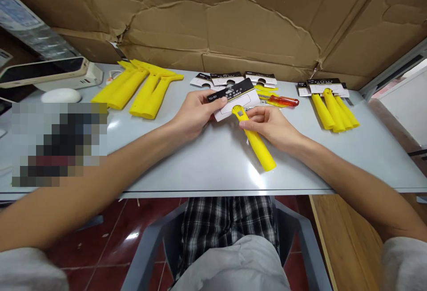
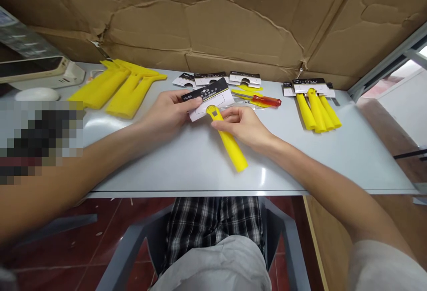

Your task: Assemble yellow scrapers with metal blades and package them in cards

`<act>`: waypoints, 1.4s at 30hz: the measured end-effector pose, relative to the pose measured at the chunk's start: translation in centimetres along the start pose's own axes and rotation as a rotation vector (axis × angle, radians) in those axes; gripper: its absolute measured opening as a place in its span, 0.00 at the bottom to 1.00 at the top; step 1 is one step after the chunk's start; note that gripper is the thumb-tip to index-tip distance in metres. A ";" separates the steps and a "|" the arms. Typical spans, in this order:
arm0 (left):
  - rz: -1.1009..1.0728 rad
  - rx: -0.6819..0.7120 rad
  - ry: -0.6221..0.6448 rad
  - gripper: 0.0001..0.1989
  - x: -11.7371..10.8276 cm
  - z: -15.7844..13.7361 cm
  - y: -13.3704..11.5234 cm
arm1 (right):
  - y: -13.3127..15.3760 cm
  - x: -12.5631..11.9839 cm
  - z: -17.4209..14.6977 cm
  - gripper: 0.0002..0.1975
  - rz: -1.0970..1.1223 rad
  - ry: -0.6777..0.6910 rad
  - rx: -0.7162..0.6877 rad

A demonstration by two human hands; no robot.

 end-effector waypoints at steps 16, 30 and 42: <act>1.045 0.278 0.175 0.22 -0.3 -0.4 -1.2 | 1.1 -3.9 1.3 0.20 -0.740 -0.028 -0.287; 1.228 0.448 0.522 0.26 0.0 -1.0 -1.3 | 1.8 -2.9 0.2 0.21 -1.199 0.033 -0.322; 1.276 0.444 0.280 0.32 -0.3 -1.0 -0.3 | 1.6 -3.3 0.7 0.26 -1.260 -0.050 -0.268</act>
Point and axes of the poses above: each hand's wrist, its own z-axis towards the middle knuckle, its own x-axis out of the palm, y = z × x, the point moved 3 cm from there along z, towards the middle knuckle, and after that the axes turned 1 degree about y, right-handed, at the moved point
